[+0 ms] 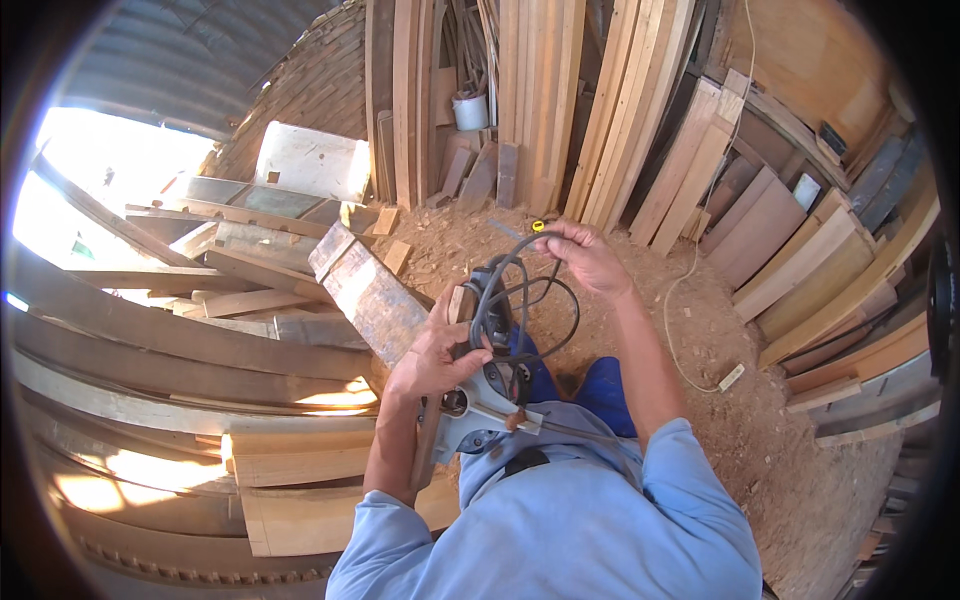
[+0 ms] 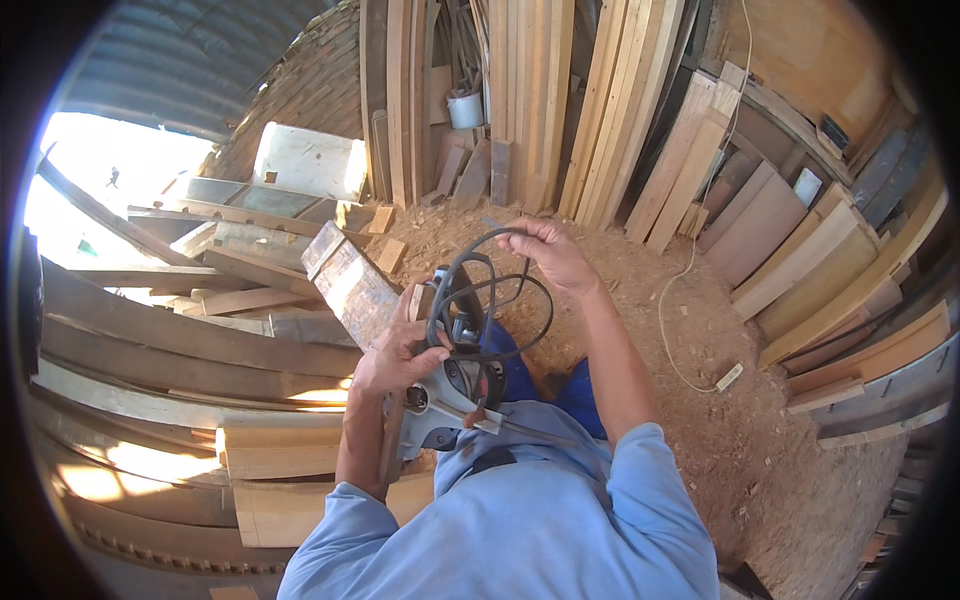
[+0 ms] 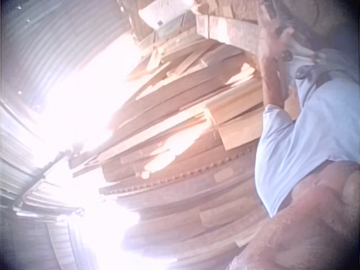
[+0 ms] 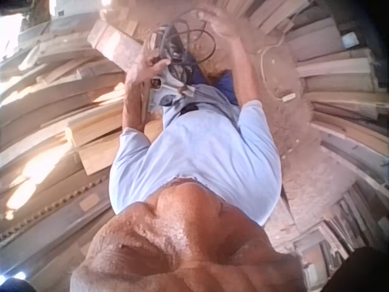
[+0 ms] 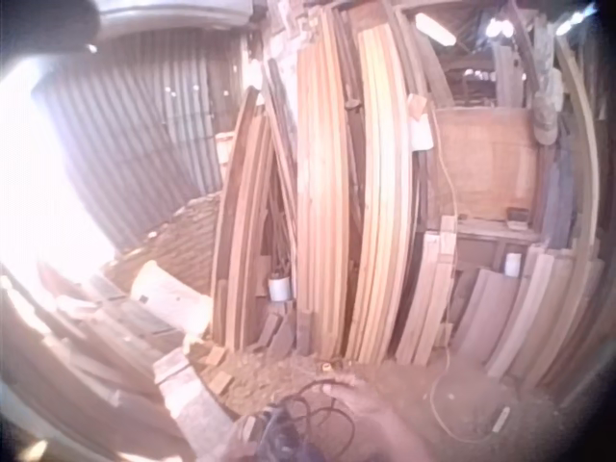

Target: The person adjusts the settings of a woodworking router by hand and using a hammer while measuring with a ruler in a workshop.

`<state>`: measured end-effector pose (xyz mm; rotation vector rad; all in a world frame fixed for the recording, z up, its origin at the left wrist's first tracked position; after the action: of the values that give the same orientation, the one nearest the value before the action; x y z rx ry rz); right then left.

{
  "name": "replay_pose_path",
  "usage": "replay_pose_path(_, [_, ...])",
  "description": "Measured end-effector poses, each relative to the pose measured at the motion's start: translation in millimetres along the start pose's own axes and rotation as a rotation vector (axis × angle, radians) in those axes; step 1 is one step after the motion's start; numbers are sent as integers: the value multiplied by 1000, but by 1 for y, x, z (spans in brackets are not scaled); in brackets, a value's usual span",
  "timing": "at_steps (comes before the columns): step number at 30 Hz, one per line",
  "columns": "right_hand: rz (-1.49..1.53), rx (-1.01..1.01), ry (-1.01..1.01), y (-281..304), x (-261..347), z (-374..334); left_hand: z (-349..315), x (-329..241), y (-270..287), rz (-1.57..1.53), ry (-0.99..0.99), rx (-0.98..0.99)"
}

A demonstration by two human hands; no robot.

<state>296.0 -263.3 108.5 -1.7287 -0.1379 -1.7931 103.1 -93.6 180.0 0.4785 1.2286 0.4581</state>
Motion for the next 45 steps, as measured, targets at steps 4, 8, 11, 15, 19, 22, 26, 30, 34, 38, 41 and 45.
replay_pose_path(4, [-991, 161, -99, 9, -11, -22, 0, 7, 2, -28, 60, 2])
replay_pose_path(8, [-1024, 298, -127, 22, -58, -58, 1, -2, 5, -74, 75, -66])
replay_pose_path(11, [-701, 127, -164, 28, -80, -73, -10, 9, 10, -74, 154, -81])
replay_pose_path(15, [-248, 45, -394, 43, -174, -85, -4, 3, 10, -77, 155, -63])
replay_pose_path(19, [-102, 363, -568, 18, -221, -106, 5, -7, 5, -54, 113, -79])
replay_pose_path(22, [-314, 301, -700, 15, -215, -117, -11, 4, 14, 38, 131, -95])
replay_pose_path(26, [-507, -182, -423, 95, -176, -114, -20, 17, 18, 30, 204, -97])
replay_pose_path(30, [-657, -739, -351, 255, -130, -141, -25, 37, 19, -34, 331, -104])
replay_pose_path(34, [-1247, -820, -593, 320, -105, -190, -26, 41, 23, -117, 326, -187])
replay_pose_path(38, [-1455, -823, -214, 285, -62, -187, -17, 36, 22, -86, 303, -189])
replay_pose_path(41, [-1041, -575, -74, 205, -49, -139, -13, 36, 18, -101, 335, -184])
replay_pose_path(45, [-720, -64, -25, 1, 5, -103, -11, 33, 16, -100, 347, -229])
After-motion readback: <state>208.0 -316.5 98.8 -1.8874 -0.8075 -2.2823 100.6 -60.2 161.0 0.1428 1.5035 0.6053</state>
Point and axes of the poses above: each hand's wrist, its own z-axis towards the middle knuckle, its own y-axis out of the back of the hand, x = y × z, the point moved 8 cm from there along z, towards the middle knuckle, and after that the axes turned 10 degrees about -x, right-handed, at the moved point
